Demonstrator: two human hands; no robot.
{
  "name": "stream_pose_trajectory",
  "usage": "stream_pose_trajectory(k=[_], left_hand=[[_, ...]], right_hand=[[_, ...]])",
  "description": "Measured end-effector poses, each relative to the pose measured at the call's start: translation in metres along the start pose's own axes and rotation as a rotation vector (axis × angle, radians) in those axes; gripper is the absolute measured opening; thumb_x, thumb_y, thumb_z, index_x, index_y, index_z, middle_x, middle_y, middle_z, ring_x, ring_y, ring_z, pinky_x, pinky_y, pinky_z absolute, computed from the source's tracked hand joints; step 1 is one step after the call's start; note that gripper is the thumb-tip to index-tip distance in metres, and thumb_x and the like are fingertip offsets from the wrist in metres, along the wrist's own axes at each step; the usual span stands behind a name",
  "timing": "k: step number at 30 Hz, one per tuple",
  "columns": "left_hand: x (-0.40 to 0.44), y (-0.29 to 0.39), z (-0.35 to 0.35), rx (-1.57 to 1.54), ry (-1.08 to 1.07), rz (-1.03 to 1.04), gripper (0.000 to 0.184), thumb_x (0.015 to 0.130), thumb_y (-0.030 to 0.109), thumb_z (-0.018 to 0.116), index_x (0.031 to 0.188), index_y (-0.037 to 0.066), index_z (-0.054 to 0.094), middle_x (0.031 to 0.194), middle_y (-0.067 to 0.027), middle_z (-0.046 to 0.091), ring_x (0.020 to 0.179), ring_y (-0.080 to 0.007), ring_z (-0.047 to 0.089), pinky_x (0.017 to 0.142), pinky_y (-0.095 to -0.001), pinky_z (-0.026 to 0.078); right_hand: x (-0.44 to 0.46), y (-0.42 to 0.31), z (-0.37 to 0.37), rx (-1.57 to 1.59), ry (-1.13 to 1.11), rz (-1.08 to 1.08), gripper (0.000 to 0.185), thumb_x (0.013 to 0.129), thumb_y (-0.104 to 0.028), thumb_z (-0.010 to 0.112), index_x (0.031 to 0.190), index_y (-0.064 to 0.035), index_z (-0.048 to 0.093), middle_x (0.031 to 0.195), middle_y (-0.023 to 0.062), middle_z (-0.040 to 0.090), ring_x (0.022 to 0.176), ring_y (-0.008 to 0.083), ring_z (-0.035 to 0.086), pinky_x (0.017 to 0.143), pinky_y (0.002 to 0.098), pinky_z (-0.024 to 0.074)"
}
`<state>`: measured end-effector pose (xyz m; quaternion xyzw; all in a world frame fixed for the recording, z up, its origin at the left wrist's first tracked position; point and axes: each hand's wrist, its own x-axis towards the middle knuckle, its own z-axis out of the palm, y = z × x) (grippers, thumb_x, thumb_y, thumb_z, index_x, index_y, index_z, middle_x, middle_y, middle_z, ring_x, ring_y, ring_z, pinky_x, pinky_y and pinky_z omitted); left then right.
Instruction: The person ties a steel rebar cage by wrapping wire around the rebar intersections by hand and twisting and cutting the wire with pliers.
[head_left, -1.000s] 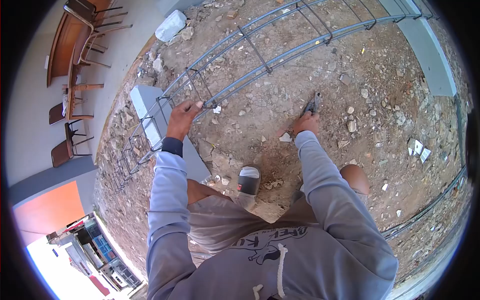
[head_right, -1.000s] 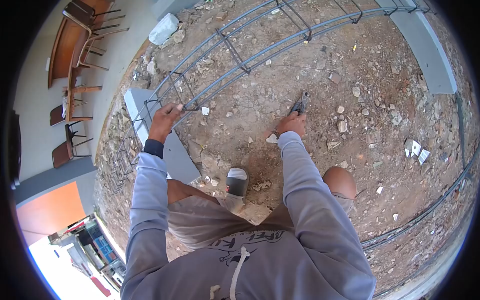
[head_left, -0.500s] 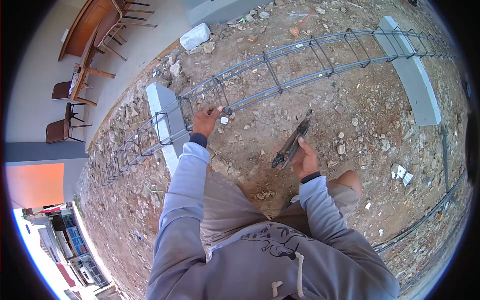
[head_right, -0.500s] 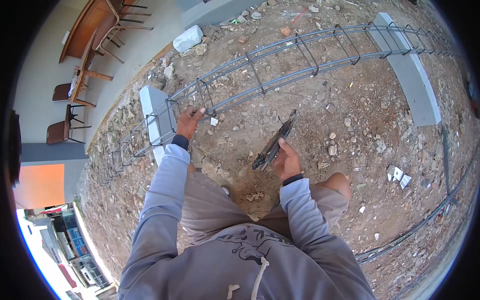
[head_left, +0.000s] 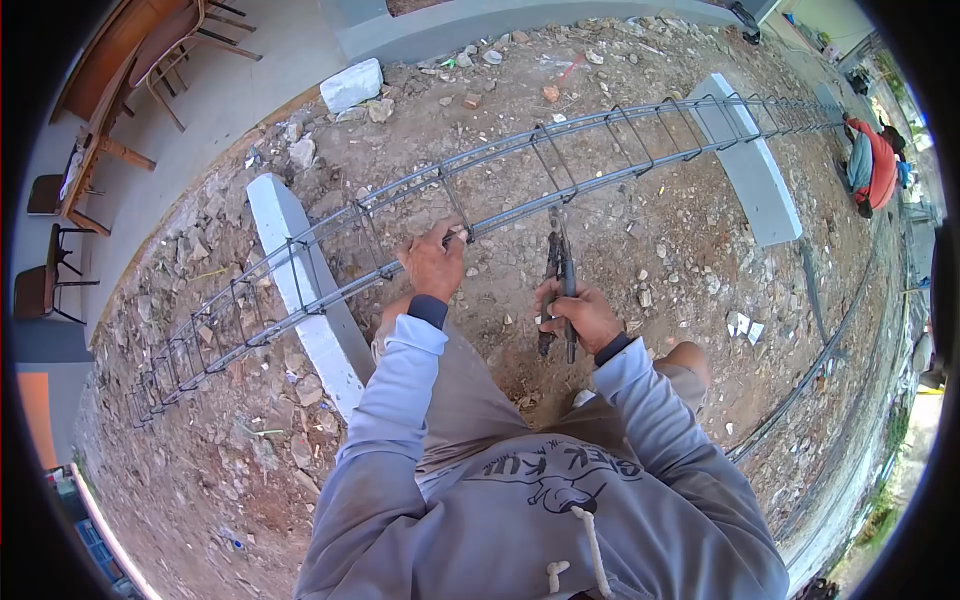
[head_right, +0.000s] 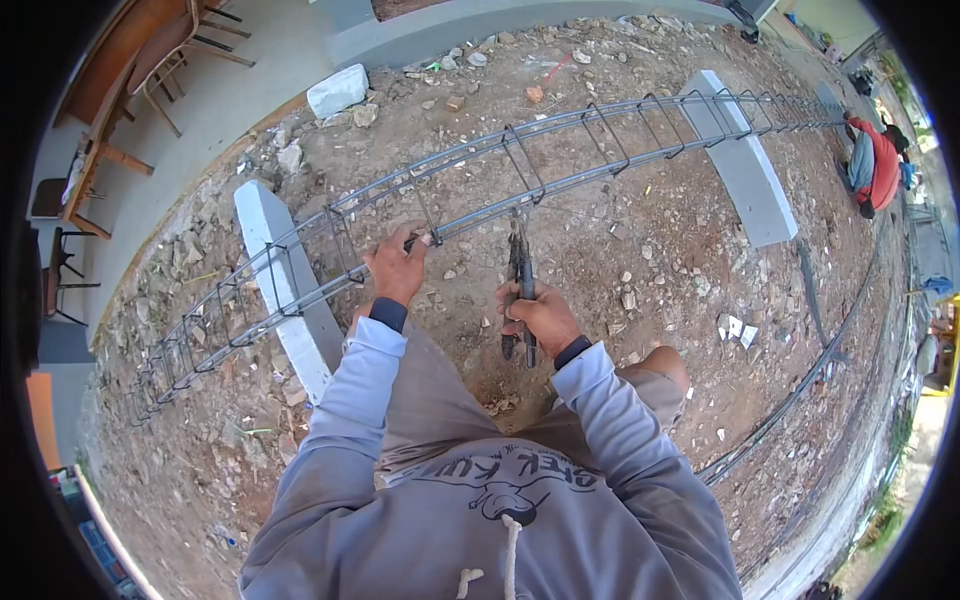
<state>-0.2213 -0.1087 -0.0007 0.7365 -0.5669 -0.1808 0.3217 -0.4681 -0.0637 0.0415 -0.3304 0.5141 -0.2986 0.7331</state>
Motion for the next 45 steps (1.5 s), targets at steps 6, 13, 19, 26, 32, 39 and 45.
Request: stream_pose_trajectory(k=[6,13,19,26,32,39,45], left_hand=[[-0.008,-0.005,-0.002,-0.013,0.073,0.203,0.025,0.079,0.027,0.069,0.103,0.020,0.066,0.095,-0.0033,0.068,0.096,-0.0233,0.059,0.100,-0.0454,0.026],[-0.011,-0.003,-0.001,-0.091,0.175,0.273,0.025,0.077,0.018,0.070,0.101,0.022,0.065,0.101,-0.0018,0.065,0.099,-0.0237,0.057,0.100,-0.0479,0.025],[-0.010,-0.006,-0.002,-0.136,0.105,0.259,0.029,0.077,0.011,0.065,0.104,0.022,0.065,0.102,-0.0023,0.065,0.100,-0.0227,0.056,0.100,-0.0474,0.024],[-0.007,-0.006,-0.001,-0.184,0.085,0.178,0.030,0.074,0.006,0.062,0.100,0.021,0.069,0.100,-0.0028,0.064,0.100,-0.0233,0.055,0.100,-0.0461,0.024],[-0.004,-0.005,-0.005,-0.228,0.027,0.118,0.029,0.074,0.006,0.062,0.098,0.020,0.070,0.097,-0.0038,0.065,0.099,-0.0240,0.057,0.101,-0.0455,0.024],[-0.004,-0.004,-0.003,-0.222,0.037,0.101,0.029,0.070,0.006,0.062,0.095,0.019,0.071,0.095,-0.0050,0.065,0.098,-0.0246,0.057,0.100,-0.0444,0.025],[-0.001,-0.005,0.000,-0.224,0.026,0.092,0.029,0.070,0.007,0.062,0.095,0.019,0.071,0.095,-0.0054,0.065,0.098,-0.0250,0.057,0.099,-0.0448,0.025]], right_hand=[[-0.008,-0.038,0.043,-1.642,0.353,-0.442,0.040,0.073,-0.015,0.067,0.106,0.0053,0.056,0.119,0.0224,0.050,0.115,0.0403,0.049,0.092,0.0483,0.0460],[-0.010,-0.080,0.081,-2.248,0.466,-0.551,0.039,0.091,-0.019,0.044,0.121,0.0050,0.052,0.141,0.0242,0.034,0.135,0.0433,0.028,0.104,0.0539,0.0338],[0.001,-0.087,0.110,-2.534,0.427,-0.396,0.050,0.092,-0.024,0.045,0.134,0.0034,0.045,0.146,0.0214,0.028,0.139,0.0412,0.019,0.107,0.0543,0.0274],[0.002,-0.084,0.117,-2.562,0.438,-0.437,0.053,0.090,-0.024,0.047,0.135,0.0049,0.042,0.148,0.0210,0.025,0.141,0.0405,0.016,0.108,0.0522,0.0275],[-0.001,-0.078,0.133,-2.539,0.451,-0.495,0.049,0.089,-0.019,0.047,0.130,0.0083,0.047,0.148,0.0243,0.023,0.140,0.0420,0.016,0.108,0.0545,0.0284],[-0.006,-0.086,0.139,-2.668,0.361,-0.417,0.049,0.089,-0.021,0.046,0.128,0.0078,0.049,0.142,0.0251,0.033,0.133,0.0402,0.028,0.099,0.0496,0.0343],[-0.007,-0.085,0.143,-2.752,0.322,-0.388,0.043,0.089,-0.022,0.045,0.121,0.0049,0.056,0.132,0.0234,0.044,0.123,0.0368,0.039,0.095,0.0457,0.0340]])
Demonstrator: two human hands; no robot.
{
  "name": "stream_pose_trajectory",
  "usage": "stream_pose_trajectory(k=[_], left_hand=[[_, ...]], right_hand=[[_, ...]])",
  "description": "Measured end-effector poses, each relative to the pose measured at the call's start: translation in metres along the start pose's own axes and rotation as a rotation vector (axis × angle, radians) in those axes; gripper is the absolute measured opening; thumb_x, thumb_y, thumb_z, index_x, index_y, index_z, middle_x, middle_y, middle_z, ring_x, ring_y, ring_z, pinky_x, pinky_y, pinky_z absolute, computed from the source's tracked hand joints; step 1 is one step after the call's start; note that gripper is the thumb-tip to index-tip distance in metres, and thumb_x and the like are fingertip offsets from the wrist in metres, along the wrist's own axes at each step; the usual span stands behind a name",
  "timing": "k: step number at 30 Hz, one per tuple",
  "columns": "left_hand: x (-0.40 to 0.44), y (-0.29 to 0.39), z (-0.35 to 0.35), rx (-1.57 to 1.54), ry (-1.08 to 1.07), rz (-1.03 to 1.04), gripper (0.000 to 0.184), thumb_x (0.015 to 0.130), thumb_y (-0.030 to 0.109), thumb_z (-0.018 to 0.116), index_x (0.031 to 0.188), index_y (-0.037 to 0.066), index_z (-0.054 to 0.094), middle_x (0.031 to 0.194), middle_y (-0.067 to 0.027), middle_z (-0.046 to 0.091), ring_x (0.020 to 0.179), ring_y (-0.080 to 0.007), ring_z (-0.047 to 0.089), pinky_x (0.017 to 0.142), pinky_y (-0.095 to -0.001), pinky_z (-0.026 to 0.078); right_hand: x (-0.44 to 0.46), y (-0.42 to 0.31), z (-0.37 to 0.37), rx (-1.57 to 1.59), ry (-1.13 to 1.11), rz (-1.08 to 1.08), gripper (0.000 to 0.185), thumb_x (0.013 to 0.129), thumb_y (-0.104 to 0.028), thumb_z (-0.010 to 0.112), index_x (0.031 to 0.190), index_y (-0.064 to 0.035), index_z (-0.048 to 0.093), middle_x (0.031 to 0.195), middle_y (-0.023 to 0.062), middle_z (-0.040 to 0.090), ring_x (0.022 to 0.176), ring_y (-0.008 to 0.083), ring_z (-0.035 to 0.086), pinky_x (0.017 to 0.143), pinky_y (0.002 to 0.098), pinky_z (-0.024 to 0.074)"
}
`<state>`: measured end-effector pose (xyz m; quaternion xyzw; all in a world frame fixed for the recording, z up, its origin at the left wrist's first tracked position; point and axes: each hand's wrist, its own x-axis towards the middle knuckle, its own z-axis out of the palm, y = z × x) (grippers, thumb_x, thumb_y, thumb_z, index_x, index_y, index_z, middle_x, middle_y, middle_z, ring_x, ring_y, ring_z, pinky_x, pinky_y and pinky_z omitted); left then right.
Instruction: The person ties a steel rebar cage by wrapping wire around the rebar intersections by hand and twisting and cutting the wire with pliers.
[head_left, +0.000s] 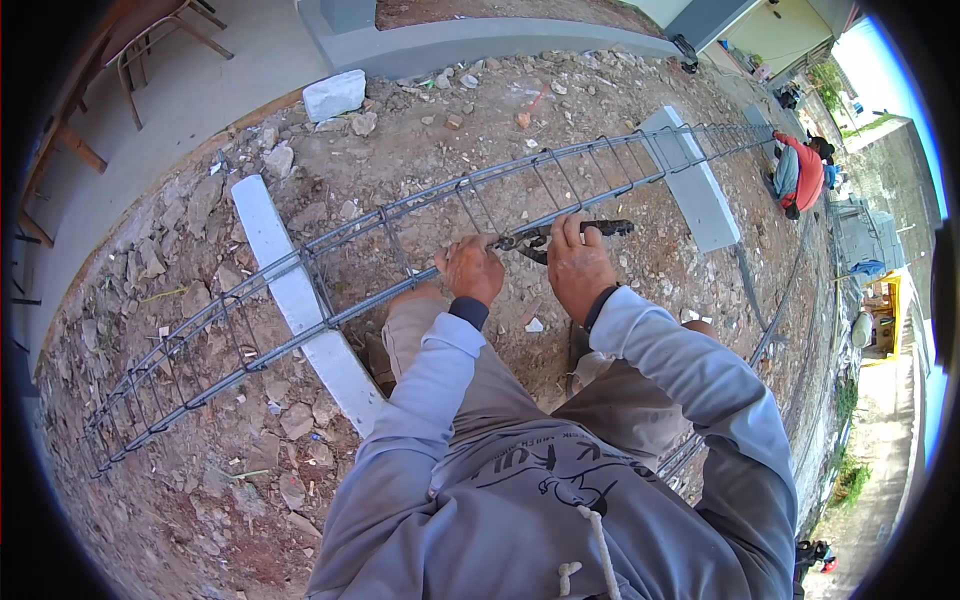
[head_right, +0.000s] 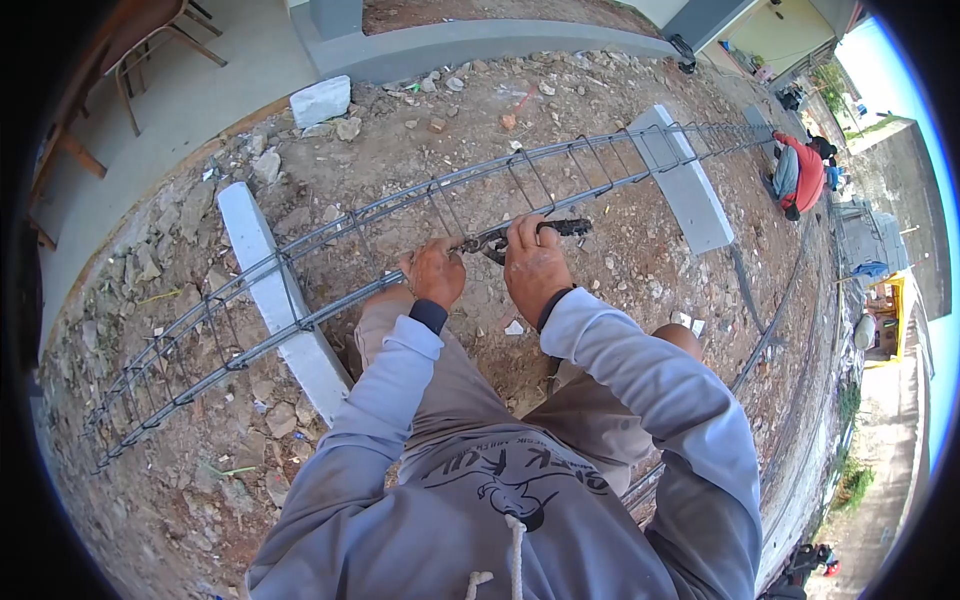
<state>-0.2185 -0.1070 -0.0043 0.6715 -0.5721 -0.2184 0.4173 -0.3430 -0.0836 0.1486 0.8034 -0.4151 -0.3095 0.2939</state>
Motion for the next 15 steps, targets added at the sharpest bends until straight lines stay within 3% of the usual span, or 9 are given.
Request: stream_pose_trajectory(k=[5,11,15], left_hand=[[-0.001,0.000,0.000,0.002,0.009,0.014,0.027,0.073,0.007,0.061,0.096,0.019,0.070,0.096,-0.0057,0.066,0.098,-0.0251,0.057,0.099,-0.0457,0.025],[-0.003,0.003,-0.005,0.040,-0.005,0.033,0.026,0.075,0.008,0.061,0.098,0.018,0.070,0.099,-0.0055,0.065,0.100,-0.0247,0.057,0.102,-0.0461,0.024],[-0.005,0.000,-0.005,0.040,0.008,0.071,0.028,0.075,0.009,0.062,0.100,0.018,0.069,0.101,-0.0049,0.064,0.102,-0.0236,0.056,0.103,-0.0457,0.023]], right_hand=[[0.004,-0.002,0.002,-0.004,-0.042,-0.080,0.034,0.089,-0.023,0.045,0.106,0.0014,0.061,0.109,0.0214,0.056,0.108,0.0341,0.050,0.090,0.0467,0.0388],[0.011,-0.011,0.010,0.381,-0.202,0.015,0.030,0.088,-0.020,0.047,0.102,0.0011,0.062,0.094,0.0189,0.062,0.088,0.0304,0.061,0.074,0.0409,0.0502],[0.019,0.000,0.003,0.452,-0.216,-0.207,0.028,0.082,-0.017,0.051,0.098,0.0004,0.065,0.091,0.0192,0.067,0.087,0.0305,0.065,0.071,0.0427,0.0519]])
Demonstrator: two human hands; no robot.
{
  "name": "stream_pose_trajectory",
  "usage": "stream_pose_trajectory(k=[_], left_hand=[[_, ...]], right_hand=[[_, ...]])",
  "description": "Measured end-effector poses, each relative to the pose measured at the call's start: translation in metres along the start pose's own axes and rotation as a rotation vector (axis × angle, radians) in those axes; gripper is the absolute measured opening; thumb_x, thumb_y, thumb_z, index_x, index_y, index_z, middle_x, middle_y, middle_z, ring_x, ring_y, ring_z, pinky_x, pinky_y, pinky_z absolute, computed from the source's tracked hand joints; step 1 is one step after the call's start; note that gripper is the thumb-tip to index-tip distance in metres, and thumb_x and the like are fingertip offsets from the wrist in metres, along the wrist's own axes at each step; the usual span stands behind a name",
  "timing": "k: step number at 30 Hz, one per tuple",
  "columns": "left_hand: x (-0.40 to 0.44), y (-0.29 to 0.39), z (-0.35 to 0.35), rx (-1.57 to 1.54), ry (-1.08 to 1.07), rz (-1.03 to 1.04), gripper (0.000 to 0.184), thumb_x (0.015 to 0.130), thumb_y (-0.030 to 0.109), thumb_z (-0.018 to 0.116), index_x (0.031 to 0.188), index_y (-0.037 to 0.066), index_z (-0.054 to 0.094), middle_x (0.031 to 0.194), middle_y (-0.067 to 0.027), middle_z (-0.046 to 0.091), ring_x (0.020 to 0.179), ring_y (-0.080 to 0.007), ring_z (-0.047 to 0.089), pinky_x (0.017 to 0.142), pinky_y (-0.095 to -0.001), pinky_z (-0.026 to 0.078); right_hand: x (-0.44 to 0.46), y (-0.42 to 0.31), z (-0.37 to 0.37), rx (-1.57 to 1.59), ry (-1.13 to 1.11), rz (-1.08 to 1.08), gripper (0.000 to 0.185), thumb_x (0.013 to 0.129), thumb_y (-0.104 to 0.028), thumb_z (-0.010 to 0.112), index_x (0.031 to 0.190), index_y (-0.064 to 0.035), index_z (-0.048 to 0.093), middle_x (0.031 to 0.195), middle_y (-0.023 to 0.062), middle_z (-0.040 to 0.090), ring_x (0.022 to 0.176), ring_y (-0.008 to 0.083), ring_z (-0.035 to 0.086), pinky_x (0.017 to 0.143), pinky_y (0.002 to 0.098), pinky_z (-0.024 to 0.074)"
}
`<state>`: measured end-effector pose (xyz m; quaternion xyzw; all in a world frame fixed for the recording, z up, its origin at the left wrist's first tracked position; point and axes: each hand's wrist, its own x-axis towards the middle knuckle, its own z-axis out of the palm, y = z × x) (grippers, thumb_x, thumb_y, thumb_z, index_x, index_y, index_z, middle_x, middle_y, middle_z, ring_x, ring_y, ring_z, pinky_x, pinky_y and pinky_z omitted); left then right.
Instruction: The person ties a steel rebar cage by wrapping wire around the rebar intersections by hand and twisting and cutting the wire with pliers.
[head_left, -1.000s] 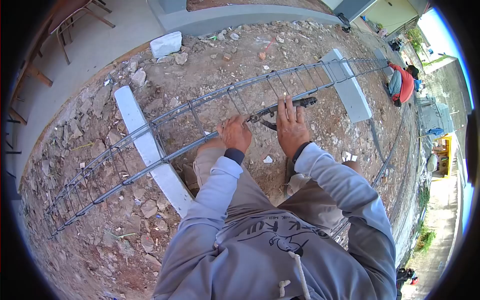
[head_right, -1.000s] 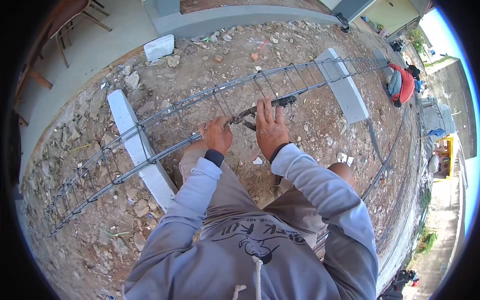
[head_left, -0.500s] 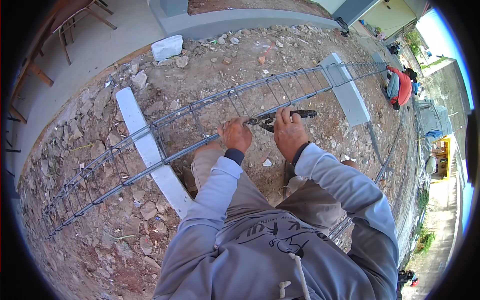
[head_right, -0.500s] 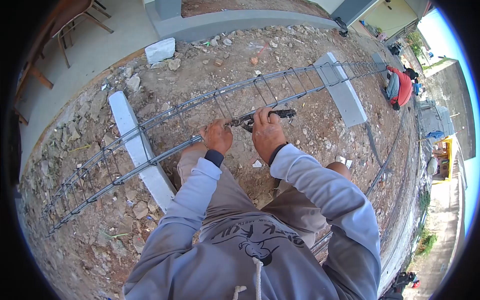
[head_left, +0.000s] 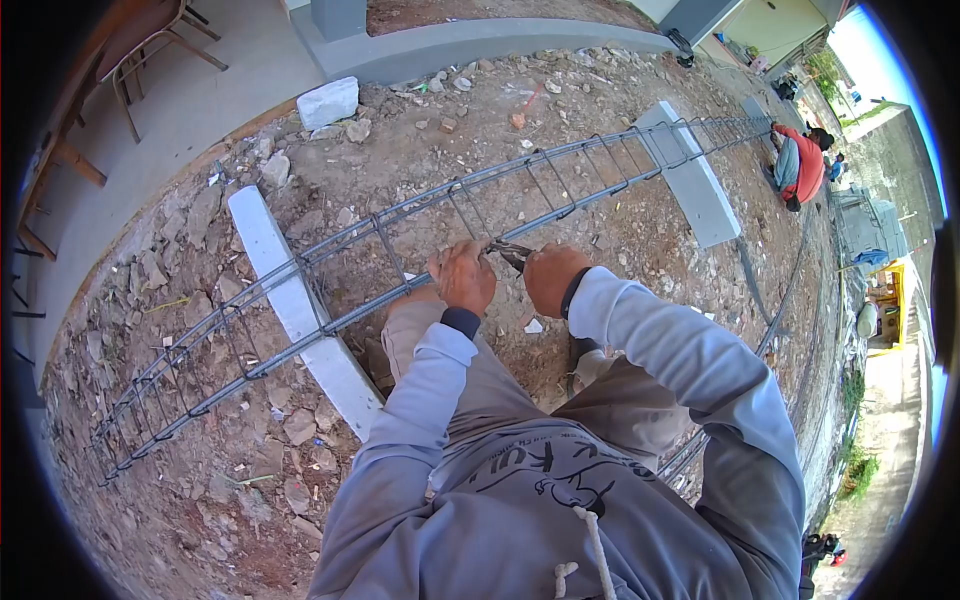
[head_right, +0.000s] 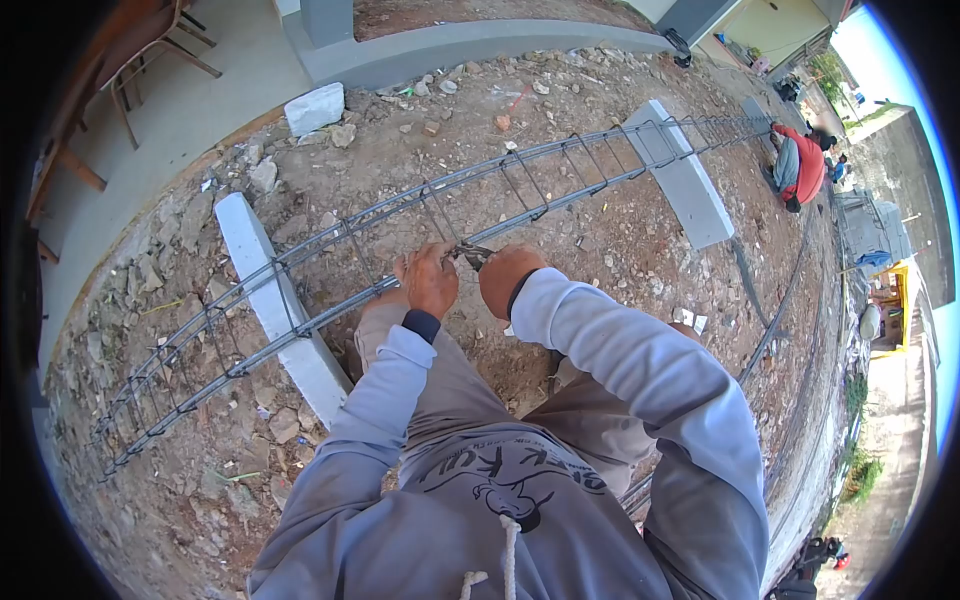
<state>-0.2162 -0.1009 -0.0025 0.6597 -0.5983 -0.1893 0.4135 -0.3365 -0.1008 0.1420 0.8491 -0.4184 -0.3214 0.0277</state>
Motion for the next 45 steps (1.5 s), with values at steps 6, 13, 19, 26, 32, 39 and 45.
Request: stream_pose_trajectory(k=[6,13,19,26,32,39,45], left_hand=[[-0.004,-0.001,-0.003,0.019,0.004,0.054,0.033,0.075,0.011,0.063,0.107,0.019,0.065,0.108,-0.0035,0.063,0.105,-0.0236,0.055,0.105,-0.0460,0.021],[-0.004,0.002,-0.006,0.062,-0.070,0.053,0.042,0.075,0.013,0.065,0.116,0.018,0.060,0.116,-0.0045,0.059,0.111,-0.0258,0.052,0.107,-0.0497,0.019],[-0.017,0.043,-0.018,0.086,-0.083,0.162,0.076,0.072,0.015,0.069,0.140,0.014,0.036,0.137,-0.0096,0.041,0.132,-0.0285,0.035,0.112,-0.0584,0.009],[-0.017,0.065,0.021,-0.051,-0.044,0.375,0.070,0.071,0.015,0.067,0.135,0.010,0.040,0.132,-0.0099,0.046,0.130,-0.0297,0.038,0.112,-0.0574,0.013],[0.006,0.058,0.027,-0.161,-0.193,0.489,0.035,0.071,0.012,0.066,0.104,0.010,0.056,0.100,-0.0082,0.056,0.105,-0.0315,0.052,0.107,-0.0515,0.030],[0.014,0.060,0.037,-0.088,-0.343,0.511,0.035,0.064,0.005,0.068,0.096,0.010,0.057,0.093,-0.0064,0.056,0.101,-0.0305,0.054,0.106,-0.0500,0.030],[-0.011,0.062,0.007,-0.036,-0.210,0.459,0.050,0.066,0.004,0.065,0.115,0.009,0.054,0.114,-0.0093,0.054,0.118,-0.0304,0.047,0.110,-0.0579,0.018]], right_hand=[[0.008,0.006,-0.034,0.259,-0.182,0.027,0.027,0.073,-0.015,0.055,0.090,-0.0011,0.071,0.095,0.0210,0.068,0.092,0.0335,0.067,0.079,0.0416,0.0517],[0.025,0.040,-0.036,0.369,-0.331,0.015,0.031,0.073,-0.021,0.056,0.084,0.0055,0.068,0.086,0.0217,0.068,0.084,0.0339,0.067,0.073,0.0422,0.0514],[0.030,0.078,-0.015,1.016,-0.605,0.165,0.034,0.081,-0.022,0.055,0.091,0.0085,0.065,0.082,0.0204,0.069,0.064,0.0268,0.068,0.053,0.0373,0.0527],[0.025,0.097,0.020,1.547,-0.696,0.099,0.035,0.088,-0.023,0.054,0.092,0.0103,0.061,0.078,0.0226,0.067,0.057,0.0256,0.065,0.050,0.0343,0.0538],[-0.007,0.090,0.023,1.094,-0.335,0.204,0.050,0.081,-0.040,0.066,0.103,0.0037,0.059,0.080,0.0184,0.066,0.070,0.0285,0.068,0.062,0.0401,0.0557],[-0.053,0.029,0.055,0.173,0.299,0.384,0.037,0.081,-0.024,0.061,0.105,0.0023,0.050,0.107,0.0206,0.057,0.100,0.0345,0.060,0.081,0.0450,0.0507],[-0.045,0.035,0.038,0.904,-0.165,0.348,0.026,0.085,-0.017,0.057,0.096,0.0063,0.056,0.077,0.0202,0.064,0.061,0.0314,0.065,0.055,0.0414,0.0534]])
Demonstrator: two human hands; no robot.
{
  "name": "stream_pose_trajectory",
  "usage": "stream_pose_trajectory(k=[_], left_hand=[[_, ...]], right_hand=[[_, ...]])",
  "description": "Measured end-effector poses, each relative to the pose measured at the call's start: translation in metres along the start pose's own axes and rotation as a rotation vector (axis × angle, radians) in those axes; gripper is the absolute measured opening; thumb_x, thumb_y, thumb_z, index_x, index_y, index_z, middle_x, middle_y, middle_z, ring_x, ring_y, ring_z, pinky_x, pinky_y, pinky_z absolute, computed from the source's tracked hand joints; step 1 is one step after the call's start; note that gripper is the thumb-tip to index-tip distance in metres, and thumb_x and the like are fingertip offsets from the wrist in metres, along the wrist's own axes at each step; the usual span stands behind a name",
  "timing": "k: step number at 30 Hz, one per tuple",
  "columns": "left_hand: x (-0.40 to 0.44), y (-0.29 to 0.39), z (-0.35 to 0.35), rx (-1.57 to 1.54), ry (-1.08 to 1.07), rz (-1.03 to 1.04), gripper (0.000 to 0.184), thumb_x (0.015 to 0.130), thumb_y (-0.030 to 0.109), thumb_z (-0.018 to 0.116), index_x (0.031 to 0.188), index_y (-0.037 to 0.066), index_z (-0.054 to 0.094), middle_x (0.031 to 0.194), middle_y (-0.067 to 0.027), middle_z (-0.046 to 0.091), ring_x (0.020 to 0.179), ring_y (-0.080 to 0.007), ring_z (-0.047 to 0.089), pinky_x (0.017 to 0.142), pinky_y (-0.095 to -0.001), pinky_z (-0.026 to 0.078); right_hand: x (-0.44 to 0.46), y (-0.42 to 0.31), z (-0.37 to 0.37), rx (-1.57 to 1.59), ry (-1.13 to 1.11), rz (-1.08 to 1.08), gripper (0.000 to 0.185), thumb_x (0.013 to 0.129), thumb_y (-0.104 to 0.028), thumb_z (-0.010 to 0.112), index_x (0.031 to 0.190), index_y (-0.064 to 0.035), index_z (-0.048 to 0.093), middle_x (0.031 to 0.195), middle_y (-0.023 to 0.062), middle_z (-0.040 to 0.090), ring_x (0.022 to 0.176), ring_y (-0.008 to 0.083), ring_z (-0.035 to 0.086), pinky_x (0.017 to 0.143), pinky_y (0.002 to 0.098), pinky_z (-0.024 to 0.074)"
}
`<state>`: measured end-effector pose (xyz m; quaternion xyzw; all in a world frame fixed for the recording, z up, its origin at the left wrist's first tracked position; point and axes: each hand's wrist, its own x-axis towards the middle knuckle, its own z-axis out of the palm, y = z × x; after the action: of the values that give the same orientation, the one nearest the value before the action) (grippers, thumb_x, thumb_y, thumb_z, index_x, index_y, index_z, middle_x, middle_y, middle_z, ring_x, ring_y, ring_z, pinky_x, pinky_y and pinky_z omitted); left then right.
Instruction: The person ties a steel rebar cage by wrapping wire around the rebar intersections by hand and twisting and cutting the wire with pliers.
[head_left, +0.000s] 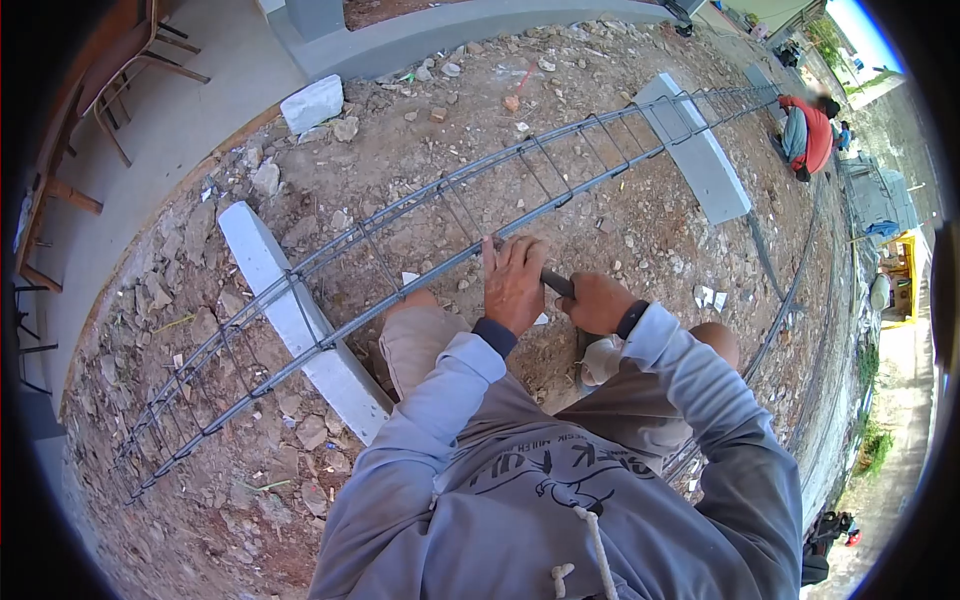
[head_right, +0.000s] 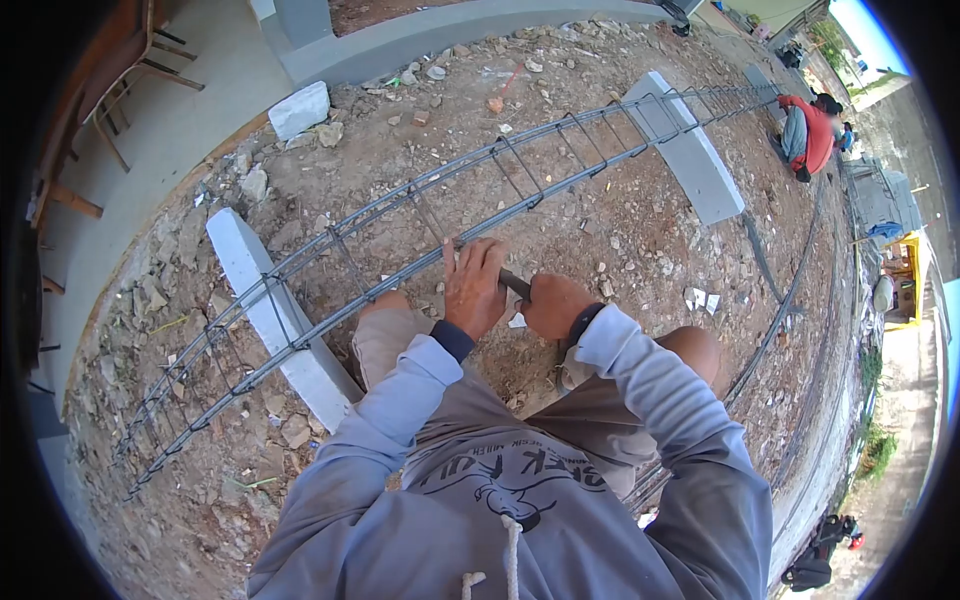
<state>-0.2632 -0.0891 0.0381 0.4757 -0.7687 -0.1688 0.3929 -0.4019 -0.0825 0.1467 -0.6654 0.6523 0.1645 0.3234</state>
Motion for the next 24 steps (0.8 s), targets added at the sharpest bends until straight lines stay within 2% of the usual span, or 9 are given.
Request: stream_pose_trajectory(k=[1,4,8,11,14,15,18,22,24], left_hand=[[-0.007,0.006,-0.002,-0.004,0.062,-0.037,0.054,0.067,0.004,0.065,0.120,0.008,0.053,0.120,-0.0102,0.052,0.121,-0.0304,0.045,0.111,-0.0586,0.016],[-0.017,0.020,0.001,-0.044,0.094,-0.070,0.064,0.070,0.006,0.066,0.130,0.011,0.047,0.129,-0.0106,0.047,0.127,-0.0316,0.040,0.111,-0.0592,0.015],[-0.011,0.013,0.018,-0.097,0.053,0.037,0.063,0.066,0.006,0.069,0.126,0.015,0.052,0.123,-0.0090,0.051,0.125,-0.0308,0.042,0.110,-0.0572,0.021],[-0.008,0.002,0.017,-0.134,-0.056,0.070,0.057,0.065,0.006,0.069,0.119,0.015,0.057,0.118,-0.0074,0.053,0.124,-0.0297,0.044,0.110,-0.0551,0.023],[-0.005,0.006,0.010,-0.118,-0.106,0.059,0.050,0.064,0.005,0.068,0.112,0.015,0.060,0.112,-0.0063,0.055,0.120,-0.0284,0.046,0.110,-0.0540,0.025],[-0.002,0.007,0.012,-0.085,-0.116,0.058,0.048,0.065,0.004,0.067,0.111,0.015,0.061,0.111,-0.0061,0.055,0.119,-0.0281,0.047,0.109,-0.0539,0.025],[0.011,0.010,0.017,-0.061,-0.129,0.031,0.046,0.066,0.003,0.065,0.111,0.016,0.061,0.107,-0.0053,0.057,0.115,-0.0271,0.050,0.109,-0.0536,0.025],[0.014,0.006,0.021,-0.084,-0.170,0.015,0.047,0.067,0.002,0.063,0.112,0.017,0.061,0.104,-0.0045,0.060,0.111,-0.0261,0.052,0.109,-0.0533,0.025],[0.012,0.001,0.020,-0.079,-0.209,0.035,0.048,0.067,0.003,0.064,0.113,0.017,0.062,0.105,-0.0041,0.060,0.111,-0.0257,0.053,0.109,-0.0537,0.024]], right_hand=[[0.003,-0.002,-0.009,0.172,-0.188,0.057,0.027,0.086,-0.018,0.059,0.095,0.0072,0.057,0.073,0.0193,0.064,0.055,0.0306,0.064,0.052,0.0404,0.0533],[0.011,0.013,-0.013,0.764,-0.377,0.096,0.036,0.088,-0.026,0.062,0.095,0.0094,0.059,0.073,0.0168,0.064,0.050,0.0258,0.062,0.044,0.0364,0.0518],[0.013,0.031,-0.005,0.965,-0.452,0.129,0.038,0.088,-0.031,0.063,0.096,0.0069,0.059,0.075,0.0157,0.065,0.054,0.0233,0.064,0.044,0.0351,0.0527],[0.011,0.030,-0.003,0.683,-0.298,0.102,0.046,0.084,-0.035,0.068,0.105,0.0042,0.057,0.078,0.0171,0.066,0.066,0.0279,0.068,0.056,0.0408,0.0557],[-0.012,0.018,0.012,-0.164,0.285,-0.157,0.059,0.079,-0.038,0.072,0.117,0.0020,0.051,0.086,0.0183,0.066,0.079,0.0338,0.068,0.069,0.0479,0.0545],[-0.022,0.006,0.011,-0.186,0.299,-0.084,0.063,0.077,-0.035,0.072,0.122,0.0008,0.047,0.098,0.0188,0.064,0.093,0.0365,0.064,0.080,0.0504,0.0493],[-0.024,0.013,0.037,-0.402,0.659,-0.125,0.054,0.077,-0.029,0.069,0.118,-0.0006,0.049,0.105,0.0176,0.059,0.099,0.0350,0.059,0.082,0.0483,0.0463],[-0.009,0.011,0.035,-0.442,0.573,0.020,0.035,0.078,-0.018,0.061,0.107,-0.0003,0.052,0.105,0.0191,0.057,0.099,0.0336,0.057,0.084,0.0458,0.0446],[-0.001,0.018,0.039,-0.402,0.566,-0.035,0.028,0.078,-0.016,0.058,0.101,-0.0002,0.053,0.099,0.0198,0.059,0.090,0.0365,0.061,0.077,0.0459,0.0490]])
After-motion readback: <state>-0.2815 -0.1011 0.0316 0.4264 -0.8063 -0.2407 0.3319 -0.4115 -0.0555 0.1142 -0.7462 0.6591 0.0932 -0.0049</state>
